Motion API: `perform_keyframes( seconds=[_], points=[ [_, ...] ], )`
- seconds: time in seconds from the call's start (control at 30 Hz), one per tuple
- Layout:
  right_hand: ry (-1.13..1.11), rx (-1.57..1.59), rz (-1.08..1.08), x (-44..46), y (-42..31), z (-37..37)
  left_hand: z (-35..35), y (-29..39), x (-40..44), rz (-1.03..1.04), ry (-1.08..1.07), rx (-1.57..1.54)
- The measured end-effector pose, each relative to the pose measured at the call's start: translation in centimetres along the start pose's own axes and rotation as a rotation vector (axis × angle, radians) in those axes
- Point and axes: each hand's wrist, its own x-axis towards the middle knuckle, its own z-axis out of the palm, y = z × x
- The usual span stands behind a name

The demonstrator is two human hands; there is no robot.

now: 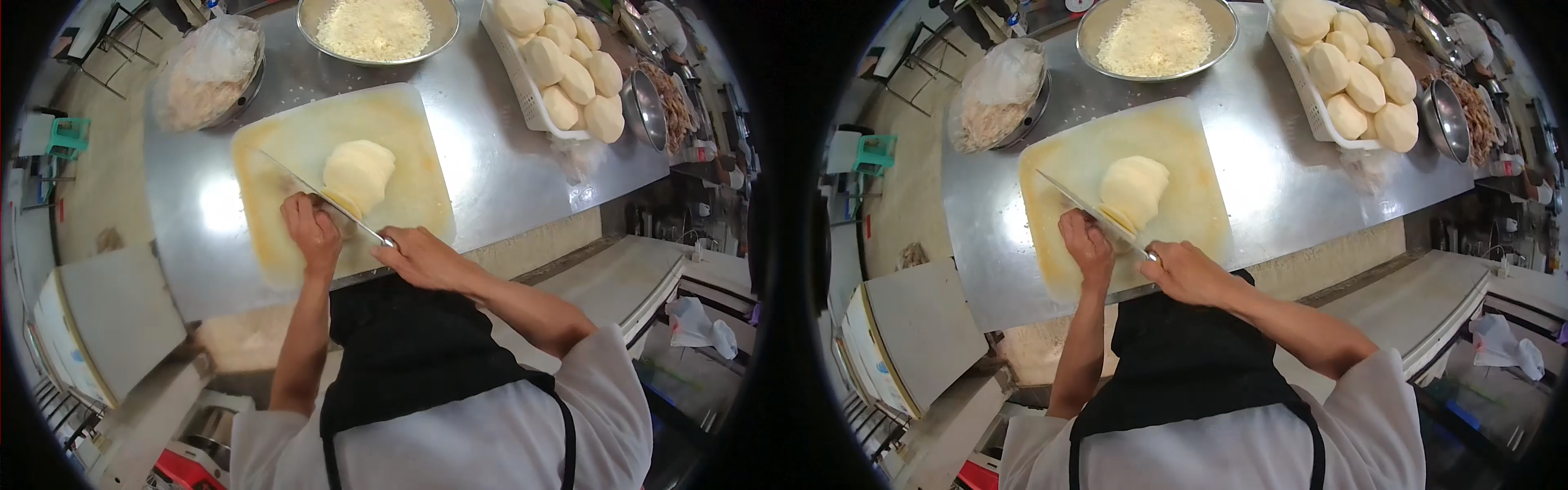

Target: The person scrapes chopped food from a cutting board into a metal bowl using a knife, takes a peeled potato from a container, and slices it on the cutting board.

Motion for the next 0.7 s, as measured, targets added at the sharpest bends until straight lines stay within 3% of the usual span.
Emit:
perform_keyframes(
  seconds=[0.07, 0.27, 0.37, 0.47, 0.57, 0.7],
  points=[
    [0.053, -0.057, -0.082, 3.2, 3.8, 2.1, 0.0, -0.2, -0.2, 0.005, -0.012, 0.013],
    [-0.015, 0.033, 0.015, -1.1, -1.4, -0.5, 0.1, 0.1, -0.7, -0.022, 0.019, -0.008],
    [0.04, -0.077, -0.073, 0.9, 2.3, 1.4, 0.0, -0.4, -0.7, -0.029, 0.0, 0.007],
    [-0.038, -0.128, 0.027, 3.6, 2.4, 1.5, 0.0, -0.4, -0.5, -0.015, 0.007, 0.015],
    [0.075, -0.071, -0.148, 1.2, 2.0, 1.6, -0.1, 0.3, -0.2, -0.057, 0.0, -0.005],
    [-0.01, 0.016, -0.009, -0.5, 0.3, 0.6, 0.3, -0.9, -0.8, -0.052, 0.013, 0.005]
  ],
)
